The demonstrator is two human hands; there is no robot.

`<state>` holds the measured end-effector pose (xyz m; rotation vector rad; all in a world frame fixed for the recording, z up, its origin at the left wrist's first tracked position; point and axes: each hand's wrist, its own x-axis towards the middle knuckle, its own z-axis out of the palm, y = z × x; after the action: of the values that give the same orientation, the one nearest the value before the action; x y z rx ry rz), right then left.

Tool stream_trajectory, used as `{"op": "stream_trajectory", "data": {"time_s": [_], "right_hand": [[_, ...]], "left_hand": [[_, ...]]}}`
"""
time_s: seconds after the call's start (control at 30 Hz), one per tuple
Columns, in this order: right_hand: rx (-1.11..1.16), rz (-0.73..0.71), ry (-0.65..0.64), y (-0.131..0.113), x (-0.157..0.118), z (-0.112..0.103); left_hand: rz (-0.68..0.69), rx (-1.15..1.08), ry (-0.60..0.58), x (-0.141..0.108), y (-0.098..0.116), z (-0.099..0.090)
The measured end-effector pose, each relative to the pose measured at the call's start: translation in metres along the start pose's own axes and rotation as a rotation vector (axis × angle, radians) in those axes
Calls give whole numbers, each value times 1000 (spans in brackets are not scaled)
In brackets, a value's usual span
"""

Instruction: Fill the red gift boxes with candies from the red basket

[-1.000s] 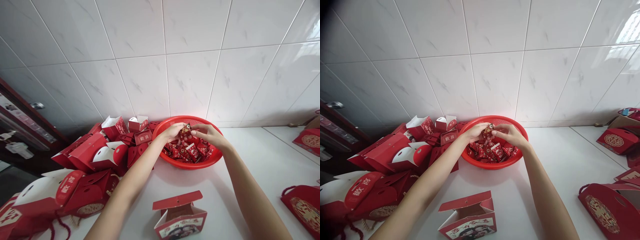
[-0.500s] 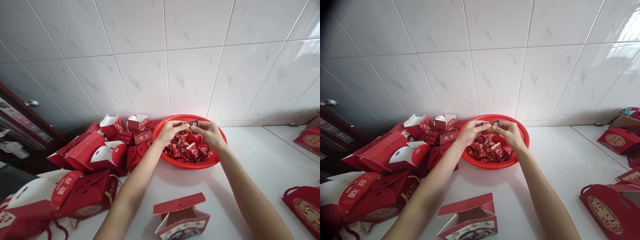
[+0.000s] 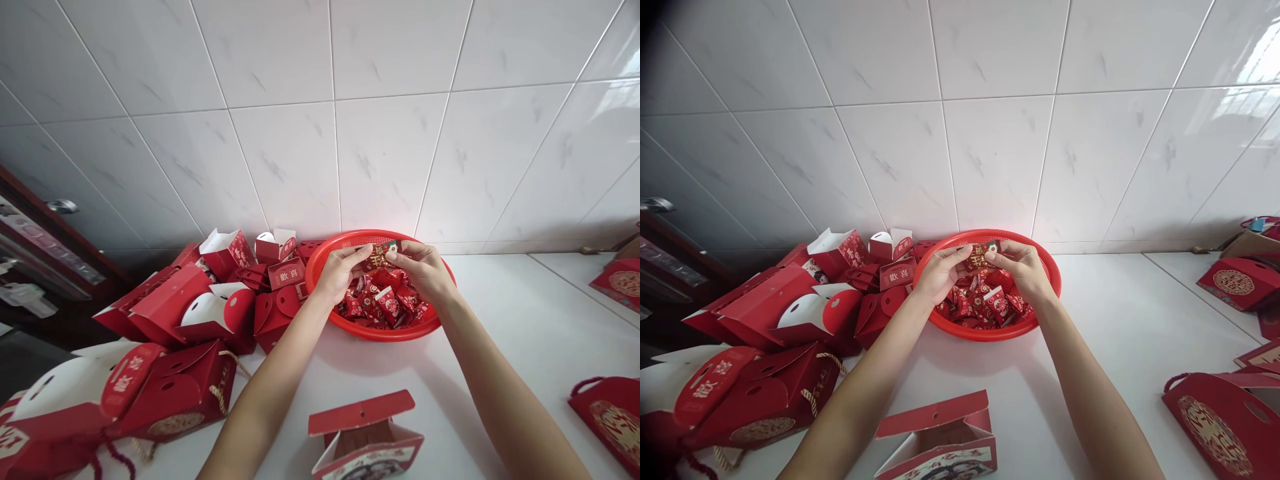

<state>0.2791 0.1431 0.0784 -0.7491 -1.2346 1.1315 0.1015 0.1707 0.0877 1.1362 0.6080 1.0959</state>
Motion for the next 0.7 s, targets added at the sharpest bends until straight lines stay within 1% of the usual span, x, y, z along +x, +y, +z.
{"op": "stream_trajectory", "data": {"time_s": [0.1,0.2,0.27,0.37,0.43,0.5,0.6,0.7], "right_hand": [[6,-4,-1,-1,0,0],[1,-3,9,-2,-1,1],[-15,-4,6,-3,-2,2],[-54,12,-11,-7,-4,5],[-91,31,-24,-10,-5,8],[-107,40,-39,-14,-7,11],[-88,44,-74,-16,-8,12],[-87,37,-89,-15,-8,10]], "left_hand": [[-11,-39,2,-1,0,2],[11,-11,25,-3,0,6],[64,32,58,-6,-1,10],[184,110,149,-9,-4,13],[268,177,202,-10,-5,13],[322,247,223,-10,-5,12],[307,278,204,-12,-1,10],[220,177,128,-13,4,10]]}}
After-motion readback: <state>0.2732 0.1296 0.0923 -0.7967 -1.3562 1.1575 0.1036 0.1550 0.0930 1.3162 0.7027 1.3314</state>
